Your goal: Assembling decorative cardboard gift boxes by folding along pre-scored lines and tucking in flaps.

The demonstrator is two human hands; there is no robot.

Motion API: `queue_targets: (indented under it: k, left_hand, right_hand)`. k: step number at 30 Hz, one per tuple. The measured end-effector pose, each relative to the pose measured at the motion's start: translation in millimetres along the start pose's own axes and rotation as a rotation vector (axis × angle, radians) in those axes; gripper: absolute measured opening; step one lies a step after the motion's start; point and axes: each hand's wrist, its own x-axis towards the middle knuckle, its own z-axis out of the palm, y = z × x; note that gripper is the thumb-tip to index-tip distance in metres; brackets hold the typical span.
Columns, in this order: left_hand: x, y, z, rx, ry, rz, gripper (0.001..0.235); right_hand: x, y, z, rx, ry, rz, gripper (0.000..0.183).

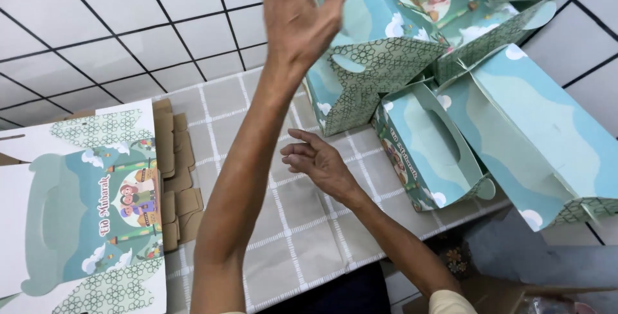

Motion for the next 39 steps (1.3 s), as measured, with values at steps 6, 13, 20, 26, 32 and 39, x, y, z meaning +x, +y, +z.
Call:
queue_targets:
  k: [6,13,20,26,32,39]
  left_hand:
    - [-74.2,-66.6,-74.9,-0.1,-0.136,-0.241,0.068]
    - [-116.7,-74.9,-99.9,-0.235,-0.266,-0.378,0.072]
    - [-139.8,-117.2,-112.5,0.011,-0.406,-0.424,0.06]
    - [-186.9,-182.9,-122.0,0.249,-0.543,-0.585,0.058]
    - [-201.2,-193.0,-138.5,0.158,-0.482,-0.708,0.048]
    - [-197.5,-182.9,-158.5,0.044,0.147,-0.496,0.021]
  right_hand:
    - [13.7,-6.7,17.5,-0.091,-0.01,0.018,0.069]
    - [47.6,1.5,36.8,-0.295,-0.088,-0.017,0.076]
    - [72.9,27.4,50.0,-0.362,-0.144,0.071,0.072]
    - [102.3,59.2,66.3,-0.582,-0.201,-0.002,0.051]
    - [125.8,87.8,93.4,-0.638,-0.217,-0.065,0.043]
    - [176.0,192.3,121.9,-0.615,-0.284,-0.079,0.026]
